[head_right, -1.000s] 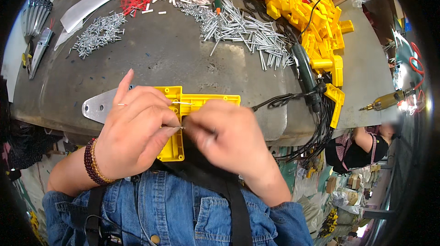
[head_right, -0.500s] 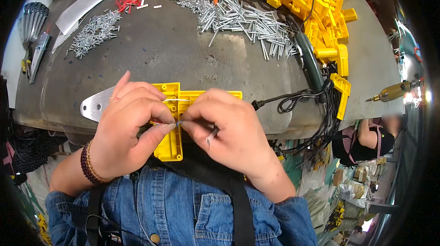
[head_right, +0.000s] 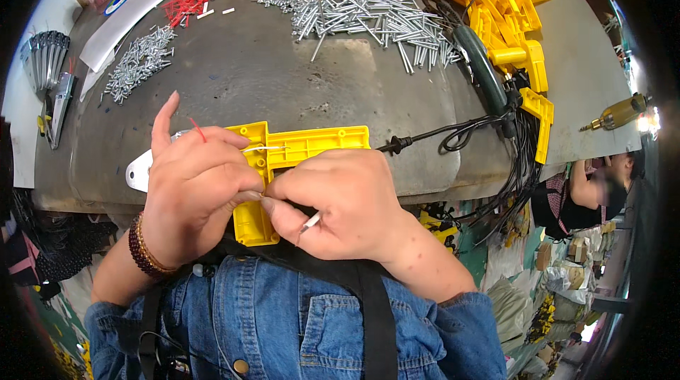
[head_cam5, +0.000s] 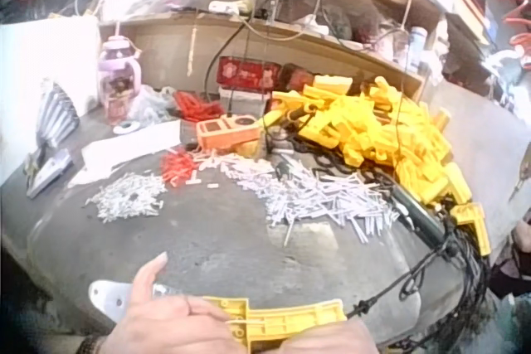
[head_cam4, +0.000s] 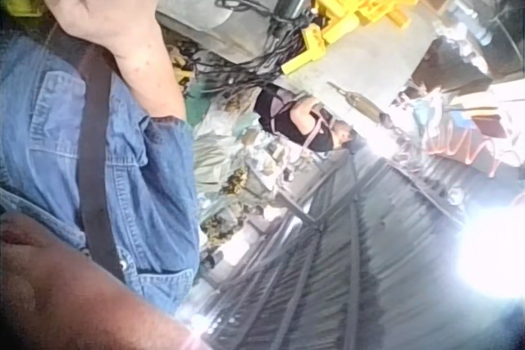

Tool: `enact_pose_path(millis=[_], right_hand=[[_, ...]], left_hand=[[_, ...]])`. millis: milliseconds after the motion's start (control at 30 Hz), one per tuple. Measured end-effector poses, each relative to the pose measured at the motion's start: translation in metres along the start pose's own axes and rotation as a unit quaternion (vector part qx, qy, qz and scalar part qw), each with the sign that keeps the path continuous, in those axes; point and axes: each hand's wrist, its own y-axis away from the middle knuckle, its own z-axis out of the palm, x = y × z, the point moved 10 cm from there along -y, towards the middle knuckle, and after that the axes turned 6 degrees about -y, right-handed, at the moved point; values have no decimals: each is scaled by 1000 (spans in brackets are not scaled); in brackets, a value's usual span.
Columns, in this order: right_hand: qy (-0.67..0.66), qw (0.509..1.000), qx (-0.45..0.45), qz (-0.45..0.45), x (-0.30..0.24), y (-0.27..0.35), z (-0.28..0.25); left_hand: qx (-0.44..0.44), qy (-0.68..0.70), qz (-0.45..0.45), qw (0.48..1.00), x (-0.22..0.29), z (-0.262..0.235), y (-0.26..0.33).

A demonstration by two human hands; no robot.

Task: Assembling yellow plastic hand tools by inserting components, soldering wires, and securing them with screws.

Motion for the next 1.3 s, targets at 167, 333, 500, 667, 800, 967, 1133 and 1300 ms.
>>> enact_pose_path(millis=[167,333,500,667,800,967,1133,1300], right_hand=[[45,994,26,92,15,-18,-2],[169,975,-73,128,17,-21,12],[178,976,-48,113,15,-20,11],[86,990,9,112,16,-20,2],[82,993,33,76,17,-22,-4],[-70,990,10,121,25,-20,-11],[-343,937,47,54,37,-9,-30],[-242,967,3,86,31,-5,-27]], left_hand=[[43,51,-64,996,-20,-11,-2],[310,235,-162,907,-40,-31,12],[-6,8,-114,993,-37,1,7],[-3,57,-154,986,-41,-3,2],[-46,93,-124,987,-32,15,-7],[-70,241,-234,939,-53,25,1],[-19,296,-277,914,-57,21,5],[34,93,-118,988,-33,-2,-6]])
